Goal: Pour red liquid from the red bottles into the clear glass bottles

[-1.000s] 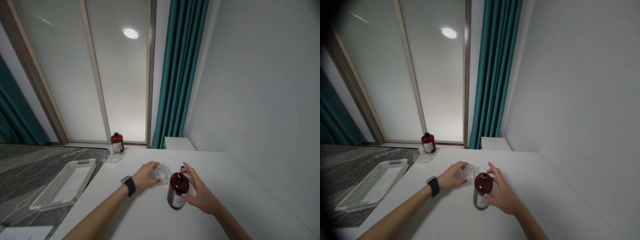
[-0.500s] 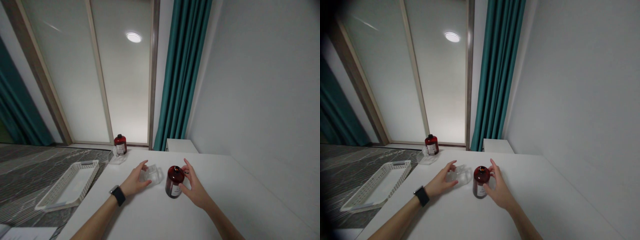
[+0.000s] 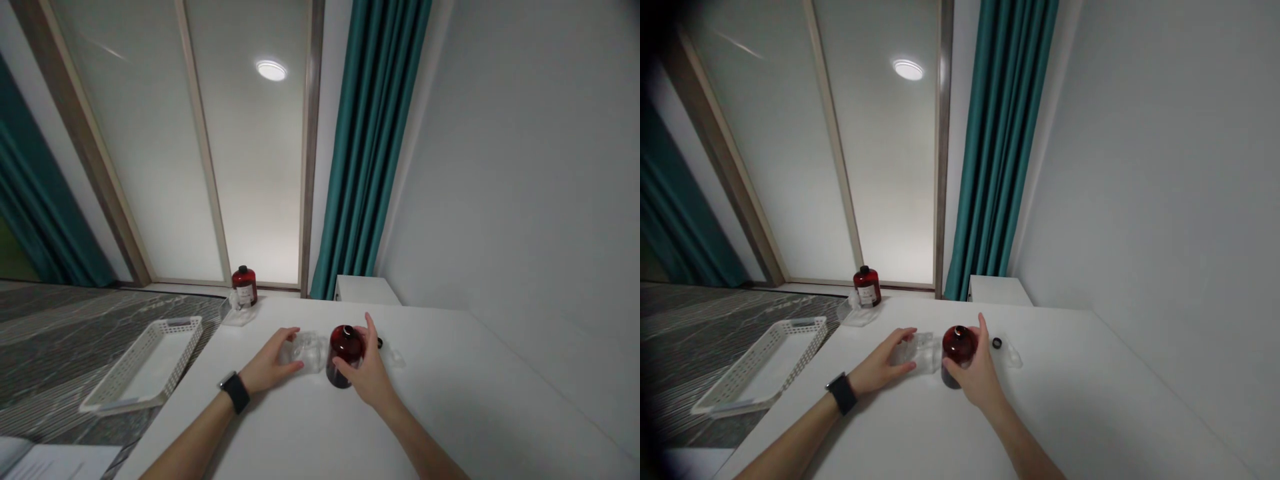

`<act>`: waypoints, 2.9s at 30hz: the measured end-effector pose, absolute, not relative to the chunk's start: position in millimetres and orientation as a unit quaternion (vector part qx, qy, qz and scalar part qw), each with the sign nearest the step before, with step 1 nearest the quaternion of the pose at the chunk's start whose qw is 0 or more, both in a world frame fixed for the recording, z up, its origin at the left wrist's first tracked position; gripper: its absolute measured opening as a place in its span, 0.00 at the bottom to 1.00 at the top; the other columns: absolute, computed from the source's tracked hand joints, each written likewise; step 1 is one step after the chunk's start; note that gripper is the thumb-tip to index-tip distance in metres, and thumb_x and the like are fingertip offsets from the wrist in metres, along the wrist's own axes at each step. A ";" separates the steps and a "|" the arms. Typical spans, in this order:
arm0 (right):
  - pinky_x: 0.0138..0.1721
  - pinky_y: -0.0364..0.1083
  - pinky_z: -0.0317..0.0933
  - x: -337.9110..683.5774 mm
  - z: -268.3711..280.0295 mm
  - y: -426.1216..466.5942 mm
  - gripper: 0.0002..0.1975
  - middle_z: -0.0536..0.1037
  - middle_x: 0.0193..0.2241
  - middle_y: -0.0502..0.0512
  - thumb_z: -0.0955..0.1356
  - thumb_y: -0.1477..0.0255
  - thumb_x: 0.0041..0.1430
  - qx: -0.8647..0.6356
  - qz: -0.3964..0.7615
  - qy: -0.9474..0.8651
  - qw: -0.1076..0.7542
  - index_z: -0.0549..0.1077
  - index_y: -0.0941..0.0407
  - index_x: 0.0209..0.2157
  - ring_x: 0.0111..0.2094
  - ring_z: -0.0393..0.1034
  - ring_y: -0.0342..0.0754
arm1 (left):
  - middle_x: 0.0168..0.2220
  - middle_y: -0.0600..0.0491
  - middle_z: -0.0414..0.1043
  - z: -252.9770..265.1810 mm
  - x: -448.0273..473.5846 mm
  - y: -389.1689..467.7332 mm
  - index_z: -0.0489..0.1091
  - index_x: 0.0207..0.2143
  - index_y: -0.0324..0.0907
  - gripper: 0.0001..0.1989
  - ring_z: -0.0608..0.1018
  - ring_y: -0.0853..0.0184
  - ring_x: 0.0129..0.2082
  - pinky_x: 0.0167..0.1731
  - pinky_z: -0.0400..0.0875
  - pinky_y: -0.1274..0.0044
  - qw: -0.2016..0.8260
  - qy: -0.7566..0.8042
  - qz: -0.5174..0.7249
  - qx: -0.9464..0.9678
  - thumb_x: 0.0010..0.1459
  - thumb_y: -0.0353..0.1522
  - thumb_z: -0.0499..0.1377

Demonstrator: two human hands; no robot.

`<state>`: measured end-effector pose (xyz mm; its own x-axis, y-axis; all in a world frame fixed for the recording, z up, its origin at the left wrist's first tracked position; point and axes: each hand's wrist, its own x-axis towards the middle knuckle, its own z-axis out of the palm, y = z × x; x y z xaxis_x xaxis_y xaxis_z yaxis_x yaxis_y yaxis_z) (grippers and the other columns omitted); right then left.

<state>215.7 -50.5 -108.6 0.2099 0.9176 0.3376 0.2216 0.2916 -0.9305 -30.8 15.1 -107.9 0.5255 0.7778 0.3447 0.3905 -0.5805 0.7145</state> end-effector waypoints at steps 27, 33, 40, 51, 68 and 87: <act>0.63 0.63 0.53 226.5 -124.3 -61.4 0.38 0.67 0.59 0.60 0.74 0.73 0.46 -0.527 0.271 -0.576 0.563 0.61 0.51 0.59 0.60 0.62 0.60 | 0.49 0.45 0.72 -107.8 -32.6 13.3 0.63 0.57 0.42 0.31 0.74 0.55 0.49 0.53 0.67 0.62 0.278 0.383 0.316 0.822 0.51 0.34 0.66; 0.63 0.60 0.53 229.9 -135.6 -61.3 0.38 0.65 0.60 0.61 0.73 0.73 0.50 -0.497 0.273 -0.585 0.579 0.58 0.51 0.61 0.62 0.61 0.57 | 0.48 0.47 0.72 -107.5 -30.9 10.8 0.63 0.56 0.43 0.31 0.74 0.55 0.48 0.52 0.68 0.63 0.257 0.380 0.315 0.831 0.49 0.34 0.66; 0.61 0.60 0.57 227.4 -143.4 -58.9 0.35 0.66 0.58 0.62 0.74 0.73 0.49 -0.474 0.251 -0.588 0.606 0.60 0.51 0.58 0.58 0.64 0.58 | 0.49 0.46 0.71 -109.2 -30.1 11.2 0.61 0.57 0.43 0.32 0.74 0.55 0.49 0.53 0.67 0.62 0.267 0.371 0.310 0.834 0.50 0.33 0.66; 0.59 0.60 0.59 226.4 -136.6 -60.9 0.35 0.68 0.57 0.61 0.74 0.73 0.48 -0.490 0.243 -0.584 0.600 0.61 0.51 0.57 0.57 0.65 0.58 | 0.49 0.47 0.71 -104.8 -30.1 8.9 0.62 0.56 0.44 0.34 0.74 0.54 0.48 0.52 0.67 0.62 0.265 0.364 0.302 0.841 0.47 0.36 0.68; 0.56 0.59 0.65 256.9 -100.9 -76.8 0.34 0.73 0.56 0.62 0.72 0.72 0.49 -0.515 0.110 -0.732 0.433 0.63 0.52 0.59 0.56 0.69 0.62 | 0.48 0.47 0.66 -80.5 -25.0 -10.5 0.59 0.58 0.44 0.35 0.70 0.57 0.48 0.52 0.68 0.63 0.288 0.294 0.342 0.844 0.47 0.30 0.66; 0.58 0.61 0.62 265.2 -82.2 -86.3 0.39 0.69 0.59 0.61 0.70 0.76 0.51 -0.460 0.101 -0.824 0.315 0.56 0.48 0.63 0.59 0.65 0.61 | 0.49 0.46 0.67 -75.8 -25.2 -12.5 0.62 0.57 0.43 0.32 0.70 0.57 0.48 0.52 0.67 0.64 0.309 0.261 0.294 0.866 0.51 0.37 0.68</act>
